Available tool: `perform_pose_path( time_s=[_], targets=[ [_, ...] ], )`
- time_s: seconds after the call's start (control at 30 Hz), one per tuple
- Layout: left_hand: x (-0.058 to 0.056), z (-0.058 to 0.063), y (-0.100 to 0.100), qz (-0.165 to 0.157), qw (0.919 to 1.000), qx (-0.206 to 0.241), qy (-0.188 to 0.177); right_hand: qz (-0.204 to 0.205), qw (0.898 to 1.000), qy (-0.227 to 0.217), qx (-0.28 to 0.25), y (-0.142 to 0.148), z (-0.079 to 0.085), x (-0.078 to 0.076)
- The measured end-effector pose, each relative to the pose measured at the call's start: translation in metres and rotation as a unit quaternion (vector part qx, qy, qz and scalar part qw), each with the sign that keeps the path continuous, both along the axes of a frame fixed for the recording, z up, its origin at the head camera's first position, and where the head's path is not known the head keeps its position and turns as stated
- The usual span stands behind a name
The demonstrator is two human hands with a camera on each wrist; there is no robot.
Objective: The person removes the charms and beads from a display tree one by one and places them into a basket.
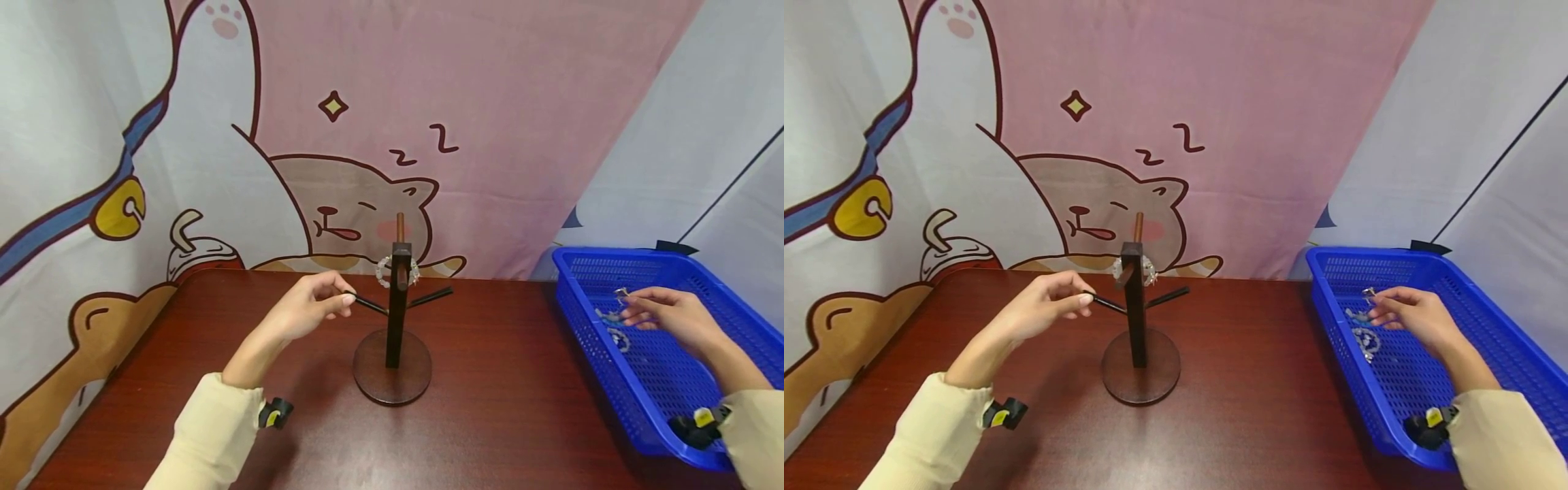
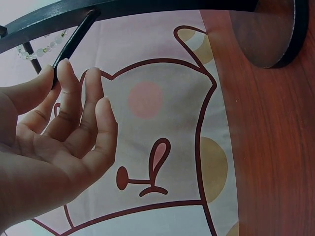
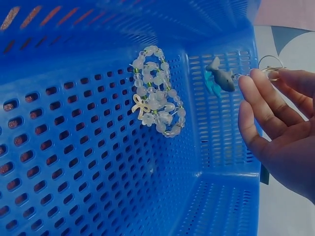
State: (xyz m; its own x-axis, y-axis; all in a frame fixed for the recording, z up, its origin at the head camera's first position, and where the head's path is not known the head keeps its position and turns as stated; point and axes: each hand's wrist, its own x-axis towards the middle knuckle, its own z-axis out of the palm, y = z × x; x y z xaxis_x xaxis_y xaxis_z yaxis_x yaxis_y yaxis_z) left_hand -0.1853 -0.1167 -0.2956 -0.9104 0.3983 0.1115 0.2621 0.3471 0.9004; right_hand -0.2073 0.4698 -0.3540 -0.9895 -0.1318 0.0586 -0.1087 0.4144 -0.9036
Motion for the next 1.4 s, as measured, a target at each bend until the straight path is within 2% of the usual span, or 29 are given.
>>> perform_pose_path(
  time_s=[0.13,0.23,0.3,0.43,0.67,0.77,1.0,1.13,1.2,1.4],
  targets=[
    [0.000,0.000,0.000,-0.001,1.0000,-0.001,0.000,0.008,1.000,-0.001,-0.003,0.014,-0.011,-0.008],
    [0.000,0.000,-0.001,0.000,1.0000,-0.003,-0.001,0.012,1.000,0.000,-0.010,0.010,-0.008,-0.006],
    [0.000,0.000,-0.001,0.001,1.0000,-0.004,-0.001,0.007,1.000,0.004,0.003,0.001,-0.001,-0.001],
    [0.000,0.000,-0.001,0.001,1.0000,-0.003,-0.001,0.000,1.000,0.006,-0.015,-0.014,0.013,0.007],
    [0.000,0.000,0.000,0.000,1.0000,-0.005,-0.003,-0.034,0.999,0.000,0.037,-0.028,0.035,0.014],
    [0.000,0.000,0.000,0.000,1.0000,-0.008,-0.001,-0.036,0.998,-0.001,0.047,-0.029,0.043,0.013],
    [0.001,0.001,-0.001,-0.001,1.0000,-0.002,-0.004,-0.005,1.000,0.022,0.004,-0.040,0.066,0.009],
    [0.001,0.001,-0.001,-0.001,1.0000,-0.002,-0.005,0.007,0.999,0.038,0.000,-0.051,0.079,0.007],
    [0.001,0.001,-0.001,-0.001,1.0000,-0.001,-0.006,0.010,0.999,0.040,0.008,-0.058,0.085,0.007],
    [0.001,0.001,-0.001,-0.004,1.0000,0.001,-0.007,-0.017,0.996,0.038,0.073,-0.084,0.097,0.003]
  ],
)
